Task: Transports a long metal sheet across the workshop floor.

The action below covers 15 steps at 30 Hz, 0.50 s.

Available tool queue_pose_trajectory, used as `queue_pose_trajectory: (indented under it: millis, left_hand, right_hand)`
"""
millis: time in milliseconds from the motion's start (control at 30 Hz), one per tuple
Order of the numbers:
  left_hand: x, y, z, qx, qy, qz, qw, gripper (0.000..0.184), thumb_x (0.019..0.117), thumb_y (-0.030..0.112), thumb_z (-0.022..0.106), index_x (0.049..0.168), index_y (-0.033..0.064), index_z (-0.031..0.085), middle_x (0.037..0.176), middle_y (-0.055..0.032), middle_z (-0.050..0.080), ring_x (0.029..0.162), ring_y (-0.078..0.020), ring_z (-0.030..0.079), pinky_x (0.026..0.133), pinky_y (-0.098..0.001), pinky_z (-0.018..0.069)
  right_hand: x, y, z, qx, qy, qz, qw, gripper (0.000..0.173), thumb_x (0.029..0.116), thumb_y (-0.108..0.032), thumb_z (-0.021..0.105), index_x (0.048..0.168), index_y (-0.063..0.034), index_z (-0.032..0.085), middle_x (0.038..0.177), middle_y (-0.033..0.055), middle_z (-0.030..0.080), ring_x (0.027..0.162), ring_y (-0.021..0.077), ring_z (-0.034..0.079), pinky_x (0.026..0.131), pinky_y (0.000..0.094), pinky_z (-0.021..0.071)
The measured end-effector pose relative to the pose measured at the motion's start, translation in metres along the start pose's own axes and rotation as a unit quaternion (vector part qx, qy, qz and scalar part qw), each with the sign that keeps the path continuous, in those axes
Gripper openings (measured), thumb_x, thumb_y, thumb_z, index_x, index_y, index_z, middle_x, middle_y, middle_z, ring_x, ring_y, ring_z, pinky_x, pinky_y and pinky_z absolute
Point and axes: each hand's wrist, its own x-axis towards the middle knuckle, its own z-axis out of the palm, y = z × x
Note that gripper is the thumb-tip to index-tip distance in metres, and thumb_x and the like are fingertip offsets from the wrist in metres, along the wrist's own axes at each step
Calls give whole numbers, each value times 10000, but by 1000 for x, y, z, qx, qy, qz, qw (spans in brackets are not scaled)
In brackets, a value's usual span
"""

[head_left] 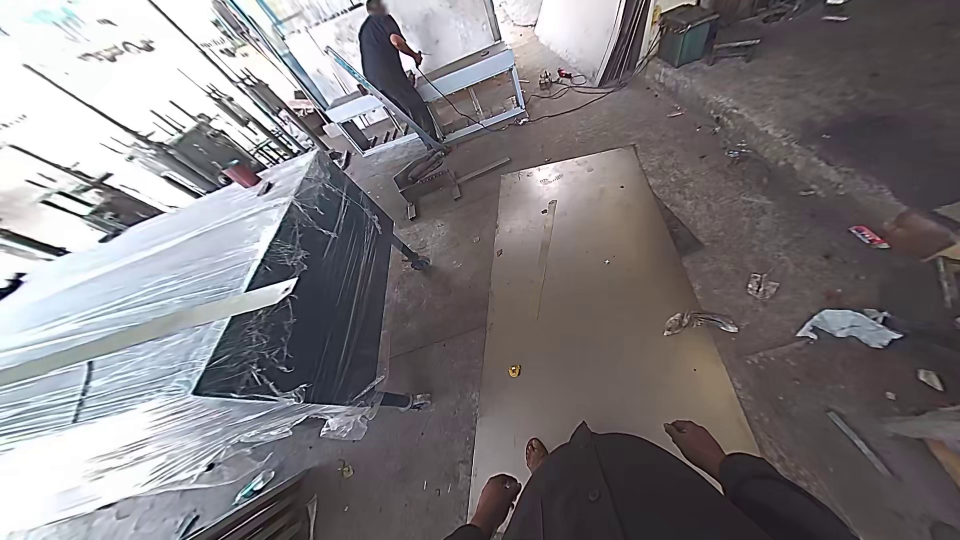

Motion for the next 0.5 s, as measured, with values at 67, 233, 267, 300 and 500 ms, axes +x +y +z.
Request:
queue_pose_trajectory:
  millis: [67, 233, 267, 300, 500]
  left_hand:
    - [4, -3, 2, -5, 4, -1, 1000, 410, 1002, 448, 611, 1201, 112, 736, 1094, -114, 763, 1020, -259, 737, 967, -515, 569]
    - [-3, 4, 0, 10, 1, -4, 1000, 409, 1014, 446, 594, 1216, 120, 733, 1136, -118, 755, 1074, -269, 723, 1001, -522, 551]
    - [-4, 5, -1, 12, 0, -6, 1000, 409, 1014, 446, 593, 1222, 123, 732, 1146, -118, 753, 1087, -270, 719, 1008, -524, 546]
    - [-5, 5, -1, 14, -1, -6, 1000, 409, 1014, 445, 596, 1225, 123, 732, 1152, -120, 752, 1096, -274, 715, 1013, -527, 541]
    - [4, -1, 2, 26, 6, 0, 1000, 417, 1005, 465, 600, 1210, 129, 738, 1139, -117, 755, 1085, -270, 720, 1005, -528, 549]
  right_hand:
    - [2, 2, 0, 0, 1, 0, 1000, 487, 1092, -440, 443, 1109, -55, 741, 1061, 184, 738, 1053, 335, 694, 957, 559, 505]
    - [5, 4, 1, -9, 1, 0, 1000, 484, 1092, -438, 445, 1105, -55, 740, 1061, 188, 736, 1049, 332, 693, 952, 567, 501]
    - [5, 4, 1, -11, 1, 1, 1000, 485, 1091, -442, 445, 1104, -59, 742, 1061, 185, 737, 1050, 330, 694, 951, 568, 500]
    - [5, 4, 1, -10, 0, 2, 1000, 486, 1091, -444, 443, 1106, -61, 742, 1065, 183, 738, 1053, 329, 693, 951, 570, 500]
    - [5, 5, 0, -11, 2, 1, 1000, 484, 1087, -443, 448, 1097, -59, 742, 1057, 187, 738, 1050, 338, 696, 945, 576, 506]
